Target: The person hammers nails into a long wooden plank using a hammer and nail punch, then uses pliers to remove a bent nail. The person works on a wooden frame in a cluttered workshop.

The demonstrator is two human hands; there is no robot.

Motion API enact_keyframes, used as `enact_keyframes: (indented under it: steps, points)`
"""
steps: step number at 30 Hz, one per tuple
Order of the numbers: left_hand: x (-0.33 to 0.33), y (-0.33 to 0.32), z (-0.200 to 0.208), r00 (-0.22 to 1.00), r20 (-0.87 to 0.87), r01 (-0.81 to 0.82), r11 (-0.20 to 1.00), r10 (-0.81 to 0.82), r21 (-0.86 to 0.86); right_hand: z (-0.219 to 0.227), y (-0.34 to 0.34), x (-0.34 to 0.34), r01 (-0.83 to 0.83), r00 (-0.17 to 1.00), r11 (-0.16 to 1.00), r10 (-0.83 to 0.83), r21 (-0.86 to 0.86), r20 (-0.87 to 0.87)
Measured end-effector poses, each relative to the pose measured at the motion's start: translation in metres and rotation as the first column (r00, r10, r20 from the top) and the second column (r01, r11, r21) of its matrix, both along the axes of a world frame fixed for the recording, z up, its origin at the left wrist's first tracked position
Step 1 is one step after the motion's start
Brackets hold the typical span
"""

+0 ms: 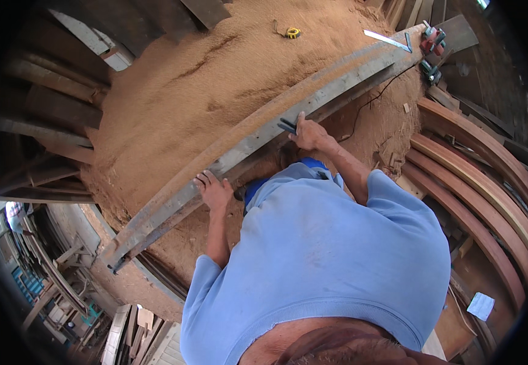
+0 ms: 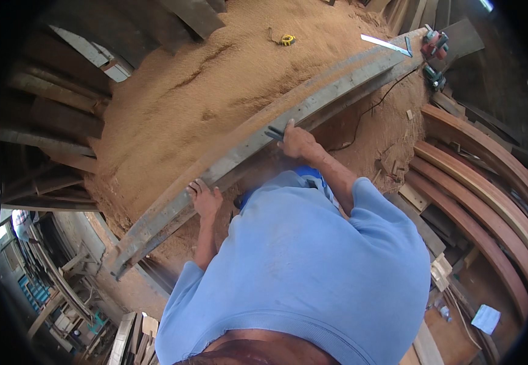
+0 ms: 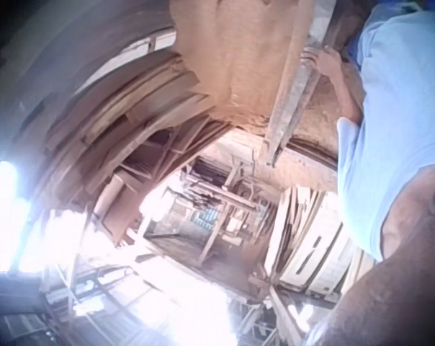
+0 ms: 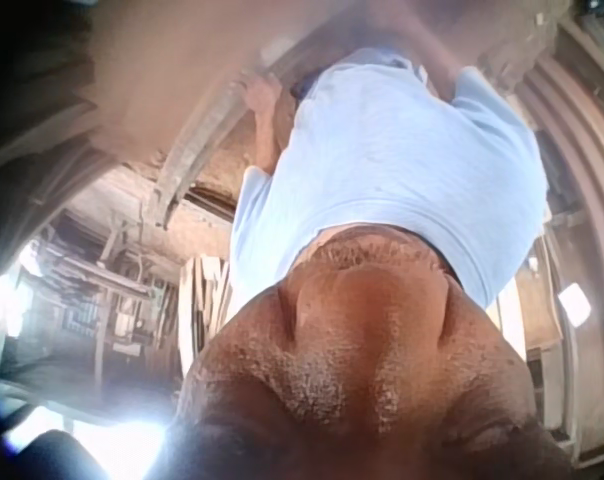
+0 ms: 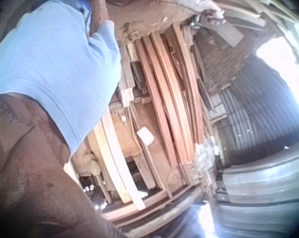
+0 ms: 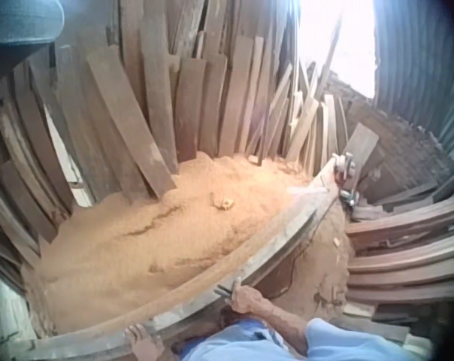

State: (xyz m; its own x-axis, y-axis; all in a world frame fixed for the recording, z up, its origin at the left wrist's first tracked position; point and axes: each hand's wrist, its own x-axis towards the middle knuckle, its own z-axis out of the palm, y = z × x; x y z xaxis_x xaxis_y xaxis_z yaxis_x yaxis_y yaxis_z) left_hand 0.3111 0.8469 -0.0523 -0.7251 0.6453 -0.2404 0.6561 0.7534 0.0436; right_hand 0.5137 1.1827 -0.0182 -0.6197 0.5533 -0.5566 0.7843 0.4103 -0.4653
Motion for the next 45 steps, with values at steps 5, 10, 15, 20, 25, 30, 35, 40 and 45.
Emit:
enact_keyframes:
  steps: [5, 10, 15, 20, 25, 30, 35, 40, 45]
  points:
    - [-0.003, -0.005, -0.019, 1.0, -0.027, -0.004, 0.99, 0.008, 0.144, 0.045, -0.019, -0.05, -0.251, 0.956, 0.96, 0.265, -0.122, 0.123]
    - [-0.003, -0.012, -0.008, 0.984, 0.119, 0.061, 0.881, -0.132, 0.469, 0.058, -0.074, -0.106, -0.414, 0.907, 0.909, 0.417, -0.056, 0.059]
    - [0.015, -0.061, 0.066, 0.774, 0.633, -0.466, 0.676, -0.001, 0.571, 0.071, -0.161, -0.171, -0.521, 0.853, 0.85, 0.522, -0.074, -0.004]
    - [0.021, -0.168, 0.05, 0.647, 0.756, -0.723, 0.4, 0.103, 0.564, 0.05, -0.281, -0.237, -0.604, 0.796, 0.752, 0.547, -0.265, -0.26]
    - [0.027, -0.272, 0.056, 0.492, 0.864, -0.87, 0.013, 0.104, 0.493, 0.056, -0.443, -0.289, -0.69, 0.722, 0.58, 0.584, -0.433, -0.37]
    - [0.038, -0.347, 0.064, 0.701, 0.688, -0.616, -0.324, 0.19, 0.718, 0.094, -0.605, -0.274, -0.835, 0.545, 0.347, 0.627, -0.426, -0.557]
    - [0.071, -0.41, 0.045, 0.326, 0.921, -0.625, -0.681, 0.215, 0.38, 0.108, -0.688, -0.277, -0.935, 0.022, -0.172, 0.846, -0.311, -0.533]
    - [0.096, -0.456, 0.038, 0.077, 0.982, -0.323, -0.928, 0.171, 0.187, 0.069, -0.746, -0.318, -0.953, -0.242, -0.298, 0.859, -0.056, -0.451]
    - [0.121, -0.526, -0.016, -0.088, 0.99, -0.123, -0.988, 0.107, 0.096, 0.028, -0.821, -0.42, -0.969, -0.235, -0.186, 0.898, 0.163, -0.373]
